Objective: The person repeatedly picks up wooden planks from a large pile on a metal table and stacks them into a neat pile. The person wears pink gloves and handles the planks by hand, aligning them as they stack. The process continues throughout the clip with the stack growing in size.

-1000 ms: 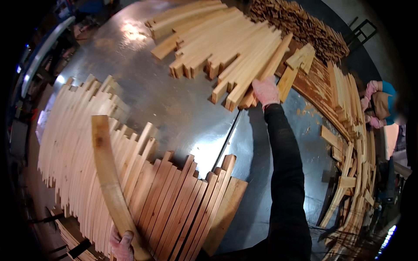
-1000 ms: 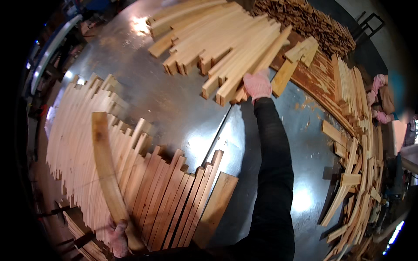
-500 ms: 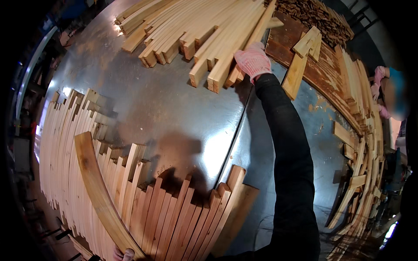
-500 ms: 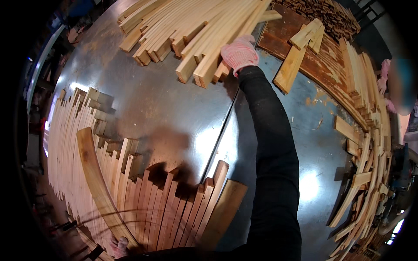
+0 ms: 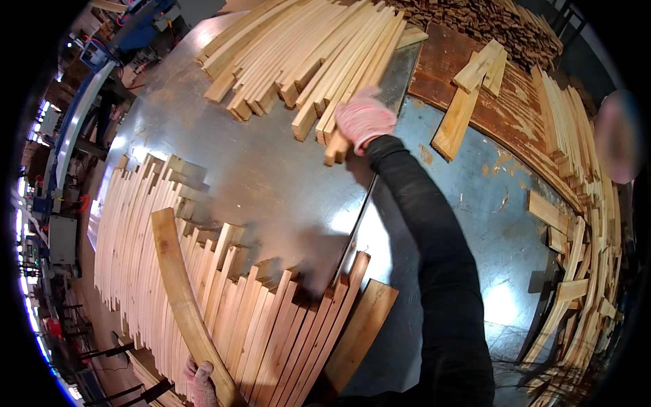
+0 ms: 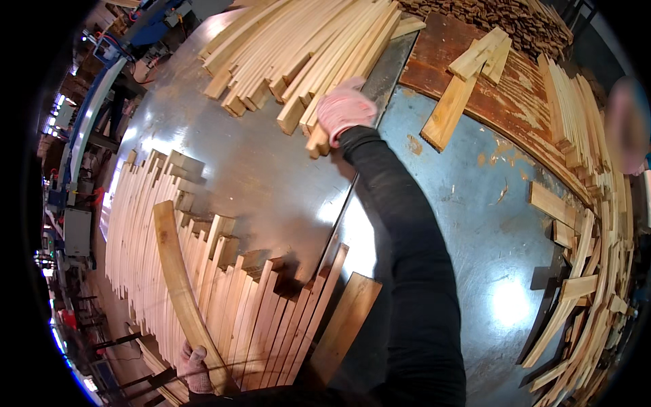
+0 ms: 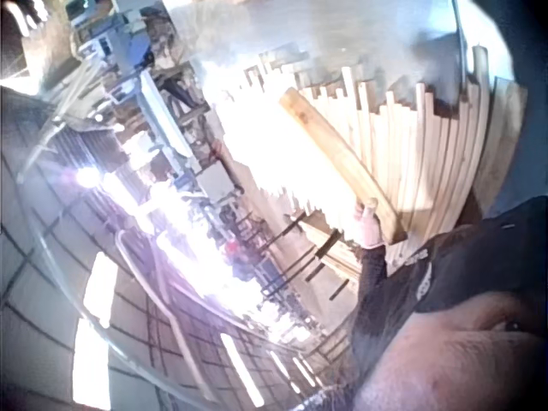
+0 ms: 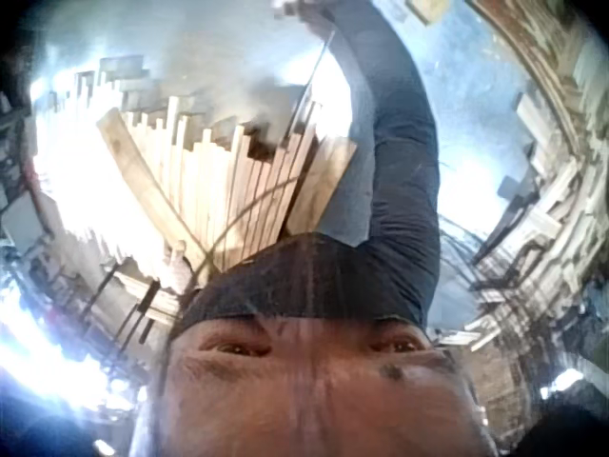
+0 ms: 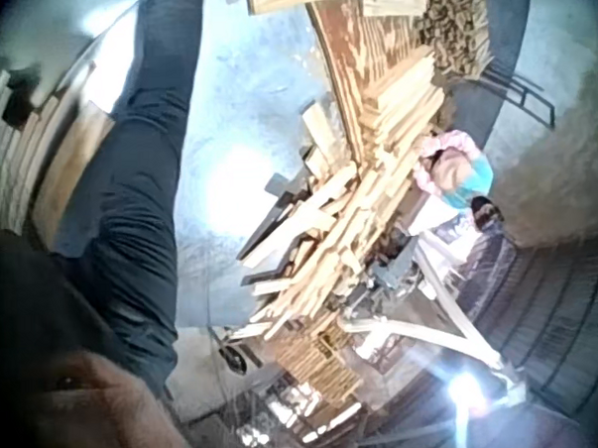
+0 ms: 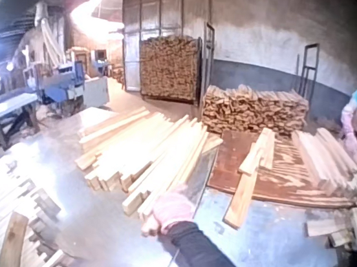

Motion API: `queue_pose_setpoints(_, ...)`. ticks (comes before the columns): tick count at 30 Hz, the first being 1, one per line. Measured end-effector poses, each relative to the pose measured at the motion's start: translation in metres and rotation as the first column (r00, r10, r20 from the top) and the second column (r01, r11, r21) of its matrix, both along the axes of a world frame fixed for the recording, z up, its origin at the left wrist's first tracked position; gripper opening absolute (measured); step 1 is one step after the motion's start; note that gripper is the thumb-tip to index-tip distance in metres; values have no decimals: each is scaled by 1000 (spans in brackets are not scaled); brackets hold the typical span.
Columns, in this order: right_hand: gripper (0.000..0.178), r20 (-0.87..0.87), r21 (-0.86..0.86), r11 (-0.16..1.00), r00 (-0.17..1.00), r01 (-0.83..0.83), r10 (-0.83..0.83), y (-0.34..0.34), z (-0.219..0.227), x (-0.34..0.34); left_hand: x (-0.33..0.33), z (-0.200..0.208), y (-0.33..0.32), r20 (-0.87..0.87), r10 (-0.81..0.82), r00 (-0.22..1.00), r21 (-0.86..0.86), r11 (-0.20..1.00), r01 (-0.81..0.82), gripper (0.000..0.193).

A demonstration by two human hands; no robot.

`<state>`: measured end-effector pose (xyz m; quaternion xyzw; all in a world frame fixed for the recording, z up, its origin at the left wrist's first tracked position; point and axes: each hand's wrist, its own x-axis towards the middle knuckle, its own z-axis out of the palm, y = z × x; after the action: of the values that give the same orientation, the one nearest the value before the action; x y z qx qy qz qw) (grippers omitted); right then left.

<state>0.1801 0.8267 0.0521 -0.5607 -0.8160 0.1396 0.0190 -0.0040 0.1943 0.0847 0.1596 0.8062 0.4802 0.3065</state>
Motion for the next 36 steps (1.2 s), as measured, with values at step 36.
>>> queue_pose_setpoints(36, 84, -724, -233, 966, 643, 113, -249, -613, -21, 89, 41, 69, -180, 27, 174, 984, 401, 900, -170, 56)
